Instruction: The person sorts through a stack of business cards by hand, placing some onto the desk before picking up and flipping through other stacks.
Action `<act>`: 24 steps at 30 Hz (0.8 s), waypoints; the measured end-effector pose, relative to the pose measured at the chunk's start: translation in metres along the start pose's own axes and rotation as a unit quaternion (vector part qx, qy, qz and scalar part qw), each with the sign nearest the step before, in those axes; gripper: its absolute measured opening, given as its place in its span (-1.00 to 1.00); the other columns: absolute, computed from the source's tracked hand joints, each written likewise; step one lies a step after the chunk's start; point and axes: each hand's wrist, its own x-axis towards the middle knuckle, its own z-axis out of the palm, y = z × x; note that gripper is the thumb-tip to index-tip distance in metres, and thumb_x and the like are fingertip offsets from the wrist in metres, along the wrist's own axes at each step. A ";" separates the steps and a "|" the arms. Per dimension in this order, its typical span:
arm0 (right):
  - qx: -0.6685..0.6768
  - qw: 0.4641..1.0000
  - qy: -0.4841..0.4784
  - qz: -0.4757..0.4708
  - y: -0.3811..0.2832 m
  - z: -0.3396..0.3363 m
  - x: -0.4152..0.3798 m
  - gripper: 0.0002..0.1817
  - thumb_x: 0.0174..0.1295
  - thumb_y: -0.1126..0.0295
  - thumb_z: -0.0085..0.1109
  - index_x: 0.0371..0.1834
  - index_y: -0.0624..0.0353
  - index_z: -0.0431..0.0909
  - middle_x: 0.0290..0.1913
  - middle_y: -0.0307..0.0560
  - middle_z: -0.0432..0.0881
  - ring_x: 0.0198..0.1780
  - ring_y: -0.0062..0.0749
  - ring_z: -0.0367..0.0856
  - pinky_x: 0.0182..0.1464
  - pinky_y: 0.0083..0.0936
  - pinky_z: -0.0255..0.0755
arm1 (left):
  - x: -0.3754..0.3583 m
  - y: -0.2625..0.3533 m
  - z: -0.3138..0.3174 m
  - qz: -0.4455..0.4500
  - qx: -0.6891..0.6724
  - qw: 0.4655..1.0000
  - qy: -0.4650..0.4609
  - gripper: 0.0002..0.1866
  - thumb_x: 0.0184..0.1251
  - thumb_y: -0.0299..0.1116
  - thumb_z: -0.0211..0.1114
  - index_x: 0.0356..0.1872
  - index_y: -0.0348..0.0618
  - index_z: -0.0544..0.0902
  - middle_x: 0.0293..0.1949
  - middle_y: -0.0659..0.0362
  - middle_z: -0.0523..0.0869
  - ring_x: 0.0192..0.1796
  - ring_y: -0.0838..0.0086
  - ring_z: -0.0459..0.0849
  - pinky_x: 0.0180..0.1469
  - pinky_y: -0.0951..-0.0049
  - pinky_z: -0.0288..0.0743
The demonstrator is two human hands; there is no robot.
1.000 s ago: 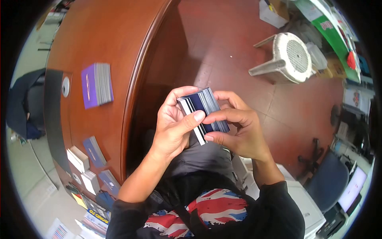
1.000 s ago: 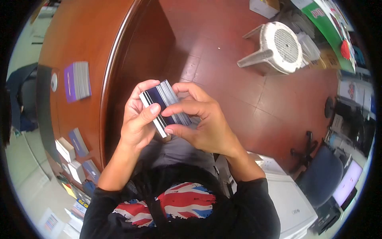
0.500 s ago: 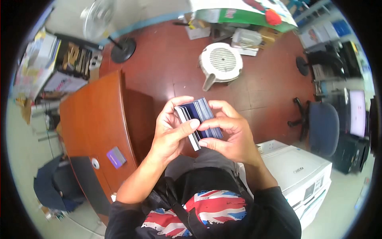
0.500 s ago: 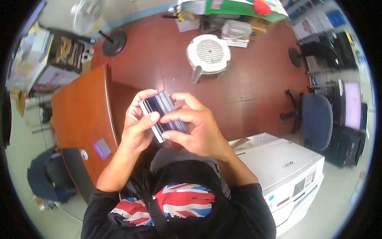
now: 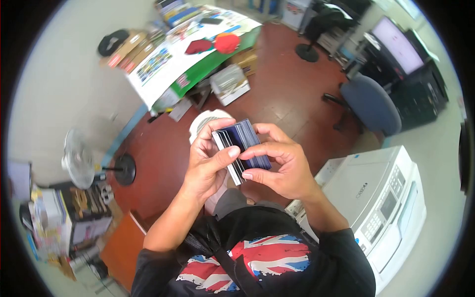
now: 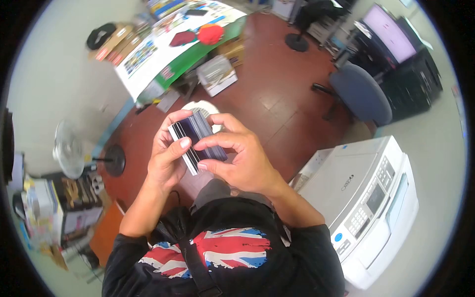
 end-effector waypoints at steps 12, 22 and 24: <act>-0.092 0.975 0.201 -0.029 0.003 -0.125 0.115 -0.61 -0.02 0.63 0.55 -0.06 0.22 0.76 0.31 -0.04 0.39 0.22 -0.31 0.57 0.11 -0.47 0.63 | 0.244 -0.016 0.024 -0.158 -0.022 0.977 -0.142 -0.46 0.28 -0.66 0.40 0.27 -0.22 0.45 0.09 0.05 0.69 0.10 0.44 0.71 0.18 0.35 0.64; -0.143 0.959 0.243 -0.019 0.022 -0.312 0.193 -0.62 0.00 0.67 0.49 -0.05 0.21 0.76 0.30 -0.03 0.39 0.19 -0.35 0.58 0.08 -0.50 0.61 | 0.440 -0.106 0.073 -0.213 -0.035 0.962 -0.166 -0.43 0.26 -0.63 0.39 0.30 -0.23 0.43 0.08 0.07 0.67 0.08 0.46 0.70 0.15 0.37 0.65; -0.135 0.964 0.231 -0.009 0.031 -0.360 0.213 -0.62 0.02 0.68 0.45 -0.04 0.21 0.76 0.29 -0.02 0.40 0.18 -0.33 0.59 0.09 -0.49 0.59 | 0.483 -0.130 0.083 -0.210 -0.036 0.965 -0.155 -0.42 0.25 -0.62 0.37 0.31 -0.23 0.42 0.07 0.06 0.68 0.08 0.45 0.70 0.15 0.35 0.65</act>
